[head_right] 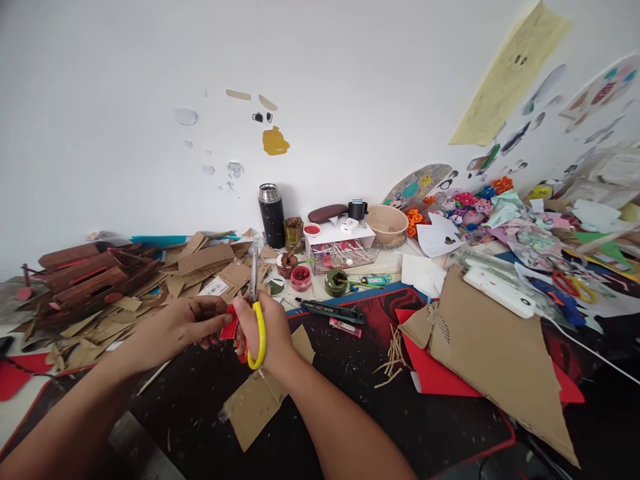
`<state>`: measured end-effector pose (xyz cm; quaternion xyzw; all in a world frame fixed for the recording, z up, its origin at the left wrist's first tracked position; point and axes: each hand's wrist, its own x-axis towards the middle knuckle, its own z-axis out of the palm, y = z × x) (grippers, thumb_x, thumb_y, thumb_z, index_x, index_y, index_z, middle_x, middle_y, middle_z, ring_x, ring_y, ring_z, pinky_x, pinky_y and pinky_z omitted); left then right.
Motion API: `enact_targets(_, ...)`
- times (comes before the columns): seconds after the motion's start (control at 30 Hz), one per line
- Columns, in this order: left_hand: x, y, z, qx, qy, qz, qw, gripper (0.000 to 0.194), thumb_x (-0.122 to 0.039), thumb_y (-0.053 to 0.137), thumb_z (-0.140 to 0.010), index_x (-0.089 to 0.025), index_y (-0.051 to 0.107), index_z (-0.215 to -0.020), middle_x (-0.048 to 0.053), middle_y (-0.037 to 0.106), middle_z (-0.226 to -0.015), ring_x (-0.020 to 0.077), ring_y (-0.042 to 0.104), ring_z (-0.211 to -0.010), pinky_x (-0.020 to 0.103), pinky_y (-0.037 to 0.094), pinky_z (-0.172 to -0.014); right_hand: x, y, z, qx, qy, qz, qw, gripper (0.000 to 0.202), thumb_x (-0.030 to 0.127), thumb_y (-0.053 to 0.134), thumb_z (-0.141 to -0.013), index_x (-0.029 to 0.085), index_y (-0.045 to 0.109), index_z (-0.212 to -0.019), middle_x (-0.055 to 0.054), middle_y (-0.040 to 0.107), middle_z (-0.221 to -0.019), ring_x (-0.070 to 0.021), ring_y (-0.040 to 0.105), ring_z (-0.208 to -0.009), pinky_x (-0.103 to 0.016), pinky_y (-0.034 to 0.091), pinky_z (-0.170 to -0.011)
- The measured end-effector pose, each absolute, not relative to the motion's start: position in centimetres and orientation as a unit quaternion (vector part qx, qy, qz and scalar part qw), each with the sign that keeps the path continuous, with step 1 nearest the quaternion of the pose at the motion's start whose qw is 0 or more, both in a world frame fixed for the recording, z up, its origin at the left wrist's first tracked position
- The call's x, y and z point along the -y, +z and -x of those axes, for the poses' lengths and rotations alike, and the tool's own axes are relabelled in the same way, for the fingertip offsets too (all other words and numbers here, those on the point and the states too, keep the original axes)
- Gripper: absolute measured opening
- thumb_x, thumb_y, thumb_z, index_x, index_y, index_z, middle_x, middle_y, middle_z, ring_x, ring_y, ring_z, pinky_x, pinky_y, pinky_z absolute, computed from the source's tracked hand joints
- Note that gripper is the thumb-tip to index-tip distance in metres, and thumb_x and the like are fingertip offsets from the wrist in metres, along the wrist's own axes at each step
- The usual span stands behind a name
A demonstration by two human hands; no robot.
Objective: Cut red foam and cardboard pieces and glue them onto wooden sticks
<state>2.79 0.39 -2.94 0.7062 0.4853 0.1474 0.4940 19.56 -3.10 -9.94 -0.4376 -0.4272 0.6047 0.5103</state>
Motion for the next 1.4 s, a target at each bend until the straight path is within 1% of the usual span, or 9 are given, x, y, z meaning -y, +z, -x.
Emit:
enact_targets(0.33, -0.6, -3.2, -2.6, -0.482, 0.133, -0.709, 0.497, 0.047, -0.068, 0.076, -0.079, -0.022, 0.067, -0.077, 0.000, 0.069, -0.068, 0.0205, 0.065, -0.062, 0.031, 0.053, -0.061, 2.9, -10.7, -19.5, 0.472, 0.573, 0.461, 0.486, 0.040, 0.063, 0.067, -0.095, 0.025, 0.056, -0.098, 0.011, 0.050, -0.046, -0.0142, 0.048, -0.031, -0.021, 0.040, -0.031)
enact_targets(0.57, -0.5, -2.8, -3.1, -0.472, 0.154, -0.701, 0.512, 0.052, -0.073, 0.076, -0.079, -0.021, 0.070, -0.073, 0.004, 0.075, -0.067, 0.0220, 0.069, -0.060, 0.032, 0.057, -0.062, 2.5, -11.0, -19.8, 0.479, 0.550, 0.476, 0.491, 0.036, 0.061, 0.062, -0.099, 0.026, 0.055, -0.099, 0.008, 0.056, -0.056, -0.0153, 0.054, -0.036, -0.024, 0.042, -0.036)
enact_targets(0.67, -0.3, -2.5, -3.0, -0.464, 0.139, -0.705, 0.518, 0.051, -0.072, 0.075, -0.081, -0.022, 0.072, -0.080, 0.004, 0.078, -0.072, 0.0233, 0.072, -0.063, 0.033, 0.059, -0.064, 2.5, -10.9, -19.9, 0.480, 0.551, 0.477, 0.489, 0.036, 0.063, 0.062, -0.099, 0.028, 0.055, -0.099, 0.009, 0.053, -0.053, -0.0168, 0.053, -0.036, -0.025, 0.041, -0.037)
enact_targets(0.77, 0.0, -2.6, -2.7, -0.457, 0.090, -0.722, 0.512, 0.046, -0.067, 0.078, -0.082, -0.022, 0.076, -0.092, 0.006, 0.082, -0.082, 0.0239, 0.074, -0.067, 0.031, 0.059, -0.065, 2.6, -10.8, -19.9, 0.485, 0.542, 0.473, 0.498, 0.037, 0.065, 0.062, -0.098, 0.028, 0.056, -0.099, 0.009, 0.053, -0.053, -0.0166, 0.052, -0.036, -0.025, 0.041, -0.037)
enact_targets(0.83, 0.2, -2.7, -2.5, -0.455, 0.079, -0.731, 0.502, 0.045, -0.066, 0.077, -0.084, -0.022, 0.078, -0.094, 0.006, 0.083, -0.085, 0.0238, 0.075, -0.068, 0.031, 0.059, -0.065, 2.7, -10.7, -19.8, 0.488, 0.542, 0.461, 0.505, 0.039, 0.066, 0.061, -0.099, 0.027, 0.055, -0.099, 0.008, 0.053, -0.054, -0.0162, 0.052, -0.037, -0.025, 0.042, -0.038)
enact_targets(1.0, 0.3, -2.6, -1.9, -0.460, 0.127, -0.729, 0.490, 0.047, -0.069, 0.073, -0.084, -0.022, 0.077, -0.083, 0.006, 0.080, -0.077, 0.0244, 0.072, -0.067, 0.032, 0.058, -0.066, 2.9, -10.4, -19.8, 0.489, 0.551, 0.447, 0.508, 0.044, 0.071, 0.058, -0.099, 0.027, 0.053, -0.100, 0.010, 0.050, -0.050, -0.0151, 0.050, -0.035, -0.023, 0.039, -0.036)
enact_targets(1.17, 0.2, -2.7, -0.5, -0.499, 0.174, -0.759, 0.380, 0.047, -0.068, 0.065, -0.089, -0.023, 0.077, -0.083, 0.003, 0.075, -0.076, 0.0225, 0.065, -0.068, 0.030, 0.049, -0.064, 3.1, -10.5, -19.5, 0.498, 0.552, 0.459, 0.486, 0.043, 0.069, 0.058, -0.099, 0.026, 0.054, -0.099, 0.011, 0.049, -0.047, -0.0144, 0.049, -0.034, -0.022, 0.040, -0.036)
enact_targets(1.3, 0.0, -2.2, 0.7, -0.507, 0.174, -0.756, 0.375, 0.048, -0.070, 0.066, -0.085, -0.023, 0.075, -0.078, 0.003, 0.073, -0.071, 0.0223, 0.063, -0.065, 0.030, 0.048, -0.063, 3.4, -10.8, -19.2, 0.503, 0.567, 0.456, 0.467, 0.041, 0.066, 0.062, -0.097, 0.026, 0.053, -0.096, 0.011, 0.049, -0.047, -0.0142, 0.049, -0.034, -0.021, 0.039, -0.034)
enact_targets(1.4, -0.2, -1.5, 1.3, -0.525, 0.229, -0.726, 0.379, 0.050, -0.073, 0.069, -0.082, -0.024, 0.076, -0.081, 0.005, 0.076, -0.076, 0.0234, 0.064, -0.068, 0.031, 0.051, -0.066, 3.5, -10.5, -19.2, 0.499, 0.584, 0.441, 0.463, 0.046, 0.070, 0.065, -0.094, 0.026, 0.052, -0.096, 0.012, 0.050, -0.048, -0.0137, 0.049, -0.033, -0.021, 0.039, -0.034)
